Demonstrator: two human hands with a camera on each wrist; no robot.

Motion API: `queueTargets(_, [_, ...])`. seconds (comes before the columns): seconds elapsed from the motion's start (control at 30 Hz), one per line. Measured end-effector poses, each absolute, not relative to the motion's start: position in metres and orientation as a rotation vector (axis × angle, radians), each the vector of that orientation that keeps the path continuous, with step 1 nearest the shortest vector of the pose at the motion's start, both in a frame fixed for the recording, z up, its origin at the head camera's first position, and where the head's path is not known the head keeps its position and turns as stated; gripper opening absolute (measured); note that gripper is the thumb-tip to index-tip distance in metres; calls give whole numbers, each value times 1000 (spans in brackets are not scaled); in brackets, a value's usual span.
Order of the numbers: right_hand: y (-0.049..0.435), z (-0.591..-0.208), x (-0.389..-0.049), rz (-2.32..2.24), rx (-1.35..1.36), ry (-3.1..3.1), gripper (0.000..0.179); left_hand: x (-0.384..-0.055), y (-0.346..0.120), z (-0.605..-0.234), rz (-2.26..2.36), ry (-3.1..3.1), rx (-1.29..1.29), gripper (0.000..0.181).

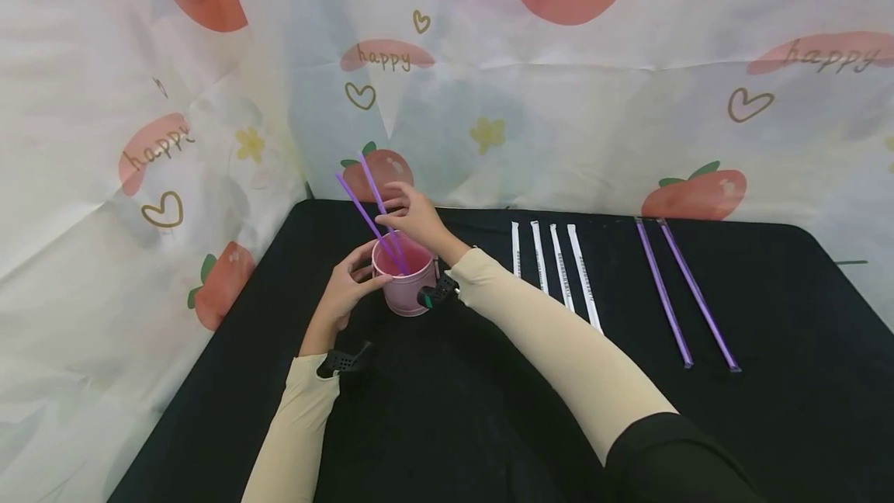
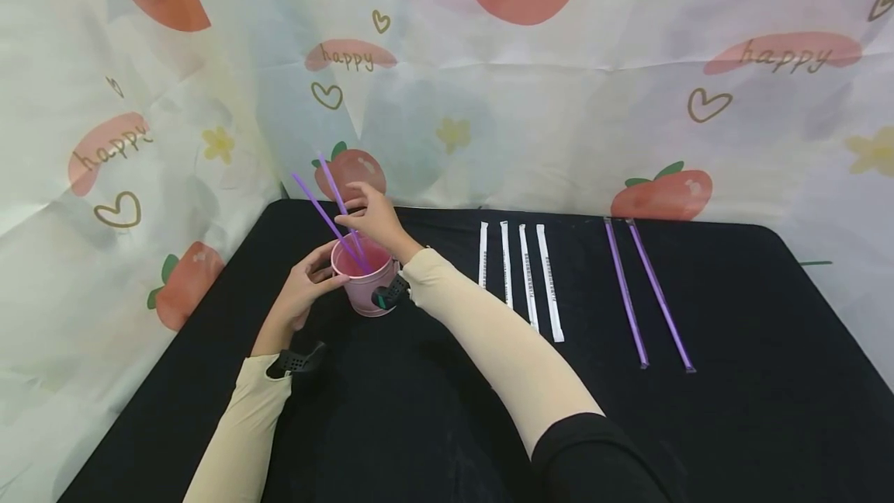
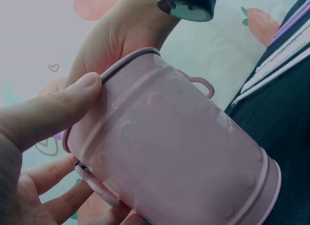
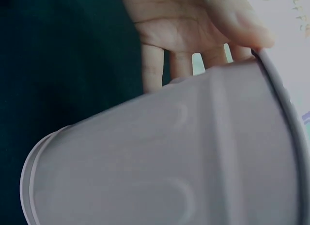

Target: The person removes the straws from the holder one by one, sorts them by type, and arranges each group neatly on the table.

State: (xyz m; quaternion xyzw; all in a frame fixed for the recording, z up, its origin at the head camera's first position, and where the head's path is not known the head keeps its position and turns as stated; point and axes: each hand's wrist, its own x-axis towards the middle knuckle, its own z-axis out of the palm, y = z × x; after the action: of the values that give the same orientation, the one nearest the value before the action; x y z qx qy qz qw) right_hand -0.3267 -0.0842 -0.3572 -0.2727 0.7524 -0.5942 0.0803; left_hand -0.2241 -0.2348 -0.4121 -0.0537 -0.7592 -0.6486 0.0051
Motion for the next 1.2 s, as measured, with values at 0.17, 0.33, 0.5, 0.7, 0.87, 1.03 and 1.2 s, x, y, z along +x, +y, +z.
queueTargets(0.17, [-86,-356,-325,-1771,-808,2238,41,-224,-234,-411,-2034,-2379,-172,62])
queueTargets(0.33, [-84,-355,-324,-1757,-795,2254,31,-224,-233,-410,-2041,-2376,-180,62])
queueTargets(0.5, [-80,-352,-323,-1770,-806,2227,26,-224,-232,-409,-2029,-2378,-175,62])
queueTargets(0.7, [-76,-351,-325,-1796,-807,2209,26,-224,-232,-409,-2018,-2381,-174,62])
queueTargets(0.87, [-72,-348,-324,-1829,-770,2175,27,-224,-231,-409,-2018,-2392,-146,62])
queueTargets(1.03, [-68,-342,-323,-1890,-755,2110,28,-223,-230,-406,-2036,-2389,-131,62])
queueTargets(1.2, [-64,-337,-323,-1937,-763,2075,29,-221,-229,-403,-2029,-2398,-128,62])
